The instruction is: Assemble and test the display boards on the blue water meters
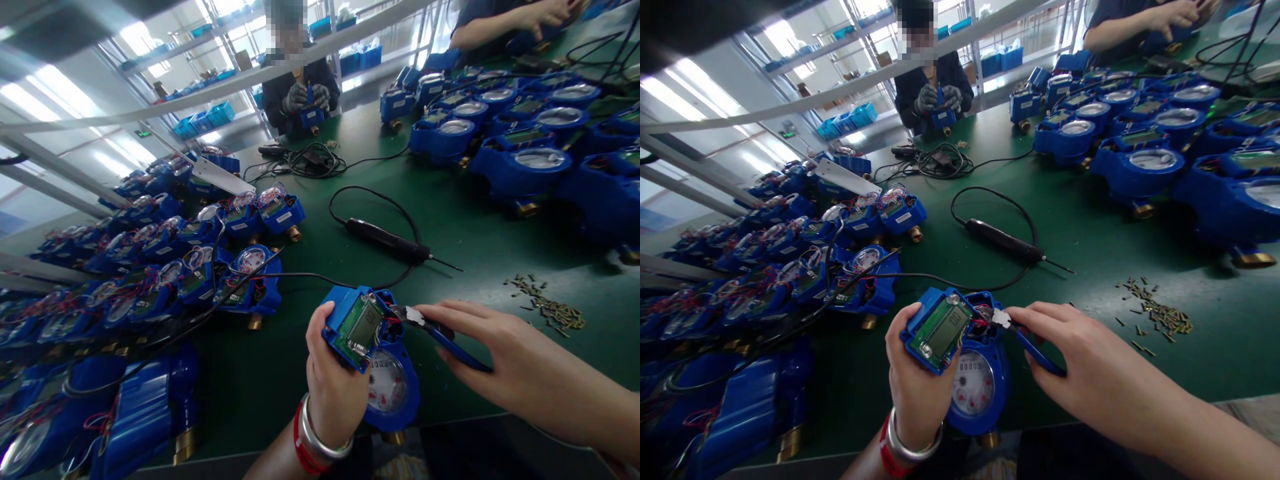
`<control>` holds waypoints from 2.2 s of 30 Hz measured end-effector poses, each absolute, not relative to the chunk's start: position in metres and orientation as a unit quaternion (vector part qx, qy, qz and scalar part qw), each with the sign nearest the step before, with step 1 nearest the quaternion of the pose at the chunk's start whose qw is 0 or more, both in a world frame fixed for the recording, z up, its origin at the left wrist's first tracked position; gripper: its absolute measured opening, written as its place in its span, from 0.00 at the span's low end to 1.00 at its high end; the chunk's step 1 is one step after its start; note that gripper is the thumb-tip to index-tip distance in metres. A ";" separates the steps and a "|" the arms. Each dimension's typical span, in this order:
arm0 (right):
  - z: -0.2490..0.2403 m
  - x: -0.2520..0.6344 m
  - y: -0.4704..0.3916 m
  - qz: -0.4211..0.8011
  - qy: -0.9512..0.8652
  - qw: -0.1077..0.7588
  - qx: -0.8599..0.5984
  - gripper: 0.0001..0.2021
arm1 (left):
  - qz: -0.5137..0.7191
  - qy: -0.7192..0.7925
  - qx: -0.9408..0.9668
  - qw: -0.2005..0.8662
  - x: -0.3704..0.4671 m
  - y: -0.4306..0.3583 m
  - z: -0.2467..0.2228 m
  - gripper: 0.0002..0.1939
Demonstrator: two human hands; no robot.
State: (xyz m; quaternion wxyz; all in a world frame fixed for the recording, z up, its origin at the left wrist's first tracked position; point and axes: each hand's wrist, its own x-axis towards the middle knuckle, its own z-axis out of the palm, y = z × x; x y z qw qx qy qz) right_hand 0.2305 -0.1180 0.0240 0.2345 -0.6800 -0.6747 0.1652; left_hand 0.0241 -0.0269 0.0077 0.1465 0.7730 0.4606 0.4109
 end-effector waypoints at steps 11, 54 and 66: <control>0.032 0.224 -0.117 0.125 -0.680 0.226 -0.687 0.24 | 0.414 0.460 0.772 0.144 0.024 -0.027 0.008 0.33; 0.036 0.213 -0.120 0.142 -0.665 0.239 -0.693 0.24 | 0.433 0.446 0.769 0.147 0.021 -0.027 0.005 0.35; 0.037 0.210 -0.119 0.106 -0.669 0.238 -0.696 0.24 | 0.437 0.442 0.766 0.162 0.020 -0.027 0.003 0.36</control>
